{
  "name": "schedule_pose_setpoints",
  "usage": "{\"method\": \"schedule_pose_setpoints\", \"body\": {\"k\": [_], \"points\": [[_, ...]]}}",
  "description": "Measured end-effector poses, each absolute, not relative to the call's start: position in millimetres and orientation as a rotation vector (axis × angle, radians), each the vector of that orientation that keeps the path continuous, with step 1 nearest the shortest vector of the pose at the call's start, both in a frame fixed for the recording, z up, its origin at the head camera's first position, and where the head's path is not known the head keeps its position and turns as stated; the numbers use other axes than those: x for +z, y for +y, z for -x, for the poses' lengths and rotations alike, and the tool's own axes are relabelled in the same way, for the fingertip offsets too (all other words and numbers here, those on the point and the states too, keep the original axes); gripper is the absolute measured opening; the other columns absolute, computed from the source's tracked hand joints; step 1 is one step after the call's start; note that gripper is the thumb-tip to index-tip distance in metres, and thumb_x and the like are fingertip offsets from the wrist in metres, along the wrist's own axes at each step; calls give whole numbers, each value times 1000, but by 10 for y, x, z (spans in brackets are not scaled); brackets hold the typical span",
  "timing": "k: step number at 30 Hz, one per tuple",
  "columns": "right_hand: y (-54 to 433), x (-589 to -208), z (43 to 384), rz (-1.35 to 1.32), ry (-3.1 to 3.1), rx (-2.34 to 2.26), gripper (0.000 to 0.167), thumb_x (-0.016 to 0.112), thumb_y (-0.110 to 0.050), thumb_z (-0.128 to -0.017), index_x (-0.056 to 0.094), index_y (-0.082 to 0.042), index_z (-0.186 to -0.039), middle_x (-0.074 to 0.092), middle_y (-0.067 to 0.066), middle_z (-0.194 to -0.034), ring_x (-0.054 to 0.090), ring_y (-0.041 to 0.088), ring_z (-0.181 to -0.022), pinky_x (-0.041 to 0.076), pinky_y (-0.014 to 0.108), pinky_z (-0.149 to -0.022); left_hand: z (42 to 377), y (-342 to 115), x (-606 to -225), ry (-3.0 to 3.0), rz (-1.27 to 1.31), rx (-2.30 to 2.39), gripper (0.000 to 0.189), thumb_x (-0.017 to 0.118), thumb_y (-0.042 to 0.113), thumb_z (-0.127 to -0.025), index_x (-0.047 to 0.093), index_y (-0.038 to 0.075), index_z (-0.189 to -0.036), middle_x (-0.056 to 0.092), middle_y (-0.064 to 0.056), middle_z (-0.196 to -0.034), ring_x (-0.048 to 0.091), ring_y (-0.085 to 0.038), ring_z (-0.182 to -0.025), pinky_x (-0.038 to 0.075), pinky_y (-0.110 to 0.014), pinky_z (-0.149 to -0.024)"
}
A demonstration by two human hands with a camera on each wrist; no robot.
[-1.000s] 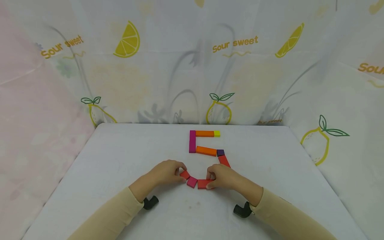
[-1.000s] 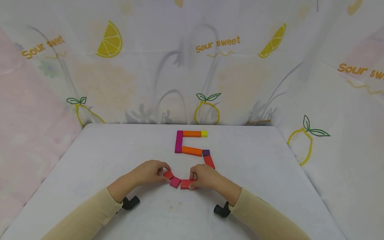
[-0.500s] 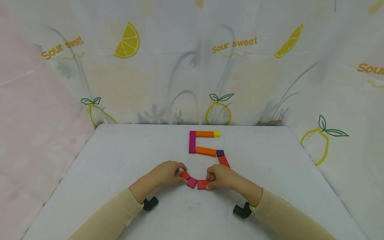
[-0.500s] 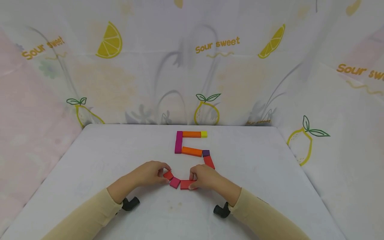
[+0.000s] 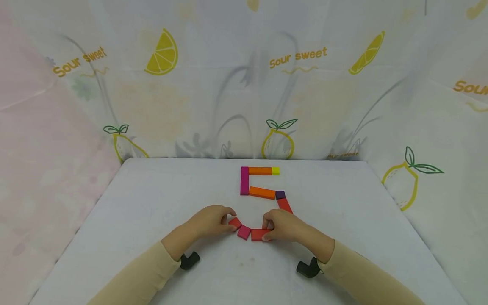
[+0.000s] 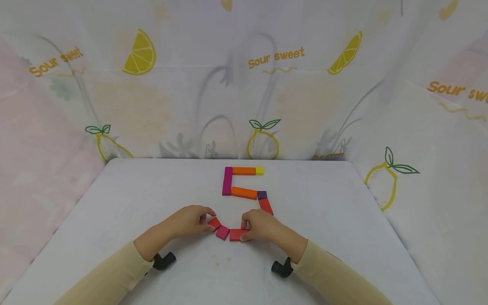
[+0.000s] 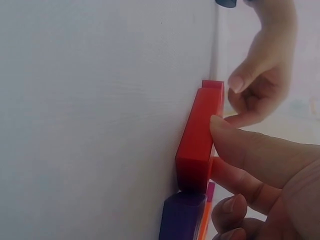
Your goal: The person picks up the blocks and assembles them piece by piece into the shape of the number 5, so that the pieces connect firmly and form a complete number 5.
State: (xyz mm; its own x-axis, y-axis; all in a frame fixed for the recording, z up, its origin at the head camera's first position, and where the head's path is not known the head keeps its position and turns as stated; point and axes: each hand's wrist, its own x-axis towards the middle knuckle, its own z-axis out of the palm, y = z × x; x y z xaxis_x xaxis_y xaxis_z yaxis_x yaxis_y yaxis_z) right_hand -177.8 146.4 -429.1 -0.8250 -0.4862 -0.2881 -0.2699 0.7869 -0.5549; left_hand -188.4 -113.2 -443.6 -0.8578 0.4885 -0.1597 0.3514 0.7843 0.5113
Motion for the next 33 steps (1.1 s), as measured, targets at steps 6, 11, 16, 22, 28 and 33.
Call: {"method": "schedule_pose_setpoints", "body": {"k": [6, 11, 16, 22, 28, 33], "points": [[1478, -4310, 1785, 601, 2547, -698, 19, 84, -22, -82, 66, -18, -89, 56, -2, -76, 53, 16, -77, 47, 30, -65, 1879, -1150, -4438, 2702, -654, 701, 38, 78, 33, -88, 70, 15, -120, 54, 6, -69, 52, -11, -67, 44, -29, -62], [1486, -4314, 1791, 621, 2553, -689, 20, 84, -23, -83, 66, -19, -90, 56, -3, -77, 53, 15, -78, 48, 29, -66, 1880, -1171, -4451, 2711, -651, 700, 37, 77, 32, -88, 70, 15, -120, 53, 6, -69, 51, -11, -66, 43, -28, -61], [1495, -4325, 1790, 628, 2562, -676, 19, 83, -24, -83, 66, -20, -90, 56, -4, -79, 53, 15, -80, 49, 31, -67, 1879, -1190, -4464, 2722, -654, 684, 38, 77, 34, -88, 70, 16, -121, 53, 7, -70, 51, -11, -67, 44, -27, -61], [1520, -4281, 1791, 624, 2586, -693, 19, 82, -24, -84, 67, -19, -93, 55, -3, -79, 53, 16, -78, 47, 32, -65, 1878, -1224, -4460, 2743, -618, 678, 39, 78, 34, -88, 69, 17, -122, 54, 7, -72, 53, -12, -69, 46, -28, -62], [1622, -4221, 1839, 564, 2625, -741, 18, 81, -25, -85, 68, -17, -95, 53, -1, -73, 52, 15, -70, 44, 29, -60, 1875, -1289, -4431, 2769, -587, 681, 35, 76, 30, -89, 70, 18, -121, 54, 7, -72, 52, -12, -68, 45, -28, -62], [1780, -4168, 1901, 566, 2668, -773, 16, 79, -23, -87, 68, -15, -94, 51, 1, -71, 49, 16, -68, 40, 29, -60, 1878, -1365, -4381, 2792, -581, 703, 33, 75, 29, -91, 70, 17, -121, 53, 6, -71, 50, -11, -65, 43, -28, -59]]}}
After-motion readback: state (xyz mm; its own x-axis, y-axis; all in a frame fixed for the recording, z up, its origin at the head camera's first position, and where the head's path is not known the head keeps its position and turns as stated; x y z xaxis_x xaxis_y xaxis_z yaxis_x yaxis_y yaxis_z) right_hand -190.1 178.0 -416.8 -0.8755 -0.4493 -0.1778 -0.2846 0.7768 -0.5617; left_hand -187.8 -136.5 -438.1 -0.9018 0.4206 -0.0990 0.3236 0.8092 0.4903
